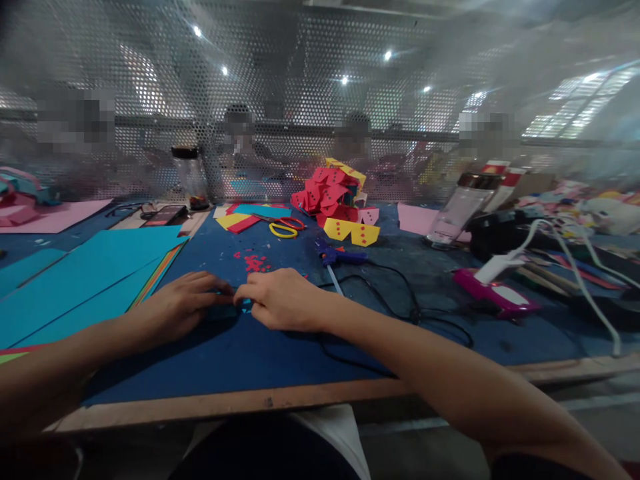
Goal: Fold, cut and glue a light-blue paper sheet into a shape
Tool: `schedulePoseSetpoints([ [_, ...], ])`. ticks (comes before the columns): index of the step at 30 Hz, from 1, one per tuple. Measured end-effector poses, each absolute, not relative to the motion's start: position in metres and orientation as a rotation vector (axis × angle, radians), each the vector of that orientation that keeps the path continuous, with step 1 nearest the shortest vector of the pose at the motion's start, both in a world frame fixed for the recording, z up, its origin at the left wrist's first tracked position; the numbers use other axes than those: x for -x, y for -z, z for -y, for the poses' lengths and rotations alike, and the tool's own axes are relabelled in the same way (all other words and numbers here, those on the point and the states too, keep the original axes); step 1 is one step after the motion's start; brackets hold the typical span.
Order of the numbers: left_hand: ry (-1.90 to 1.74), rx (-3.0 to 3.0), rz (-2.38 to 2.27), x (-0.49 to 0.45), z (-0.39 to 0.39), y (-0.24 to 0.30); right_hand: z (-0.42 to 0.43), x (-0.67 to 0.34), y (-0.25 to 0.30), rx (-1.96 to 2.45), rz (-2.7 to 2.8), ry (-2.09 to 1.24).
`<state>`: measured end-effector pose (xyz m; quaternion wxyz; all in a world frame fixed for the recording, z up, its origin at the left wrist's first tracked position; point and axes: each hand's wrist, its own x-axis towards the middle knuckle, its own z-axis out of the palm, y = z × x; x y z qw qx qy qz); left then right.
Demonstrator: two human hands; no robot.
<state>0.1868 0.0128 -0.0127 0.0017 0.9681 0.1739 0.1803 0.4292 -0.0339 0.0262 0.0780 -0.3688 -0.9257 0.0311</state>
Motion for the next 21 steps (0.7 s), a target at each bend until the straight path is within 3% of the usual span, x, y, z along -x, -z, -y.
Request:
schedulePoseSetpoints([
  [21, -0.566, -3.016, -0.544, -0.1857, -0.0127, 0.0124, 0.0300, -0.4367, -0.0306, 1.052, 2.723, -0.296],
])
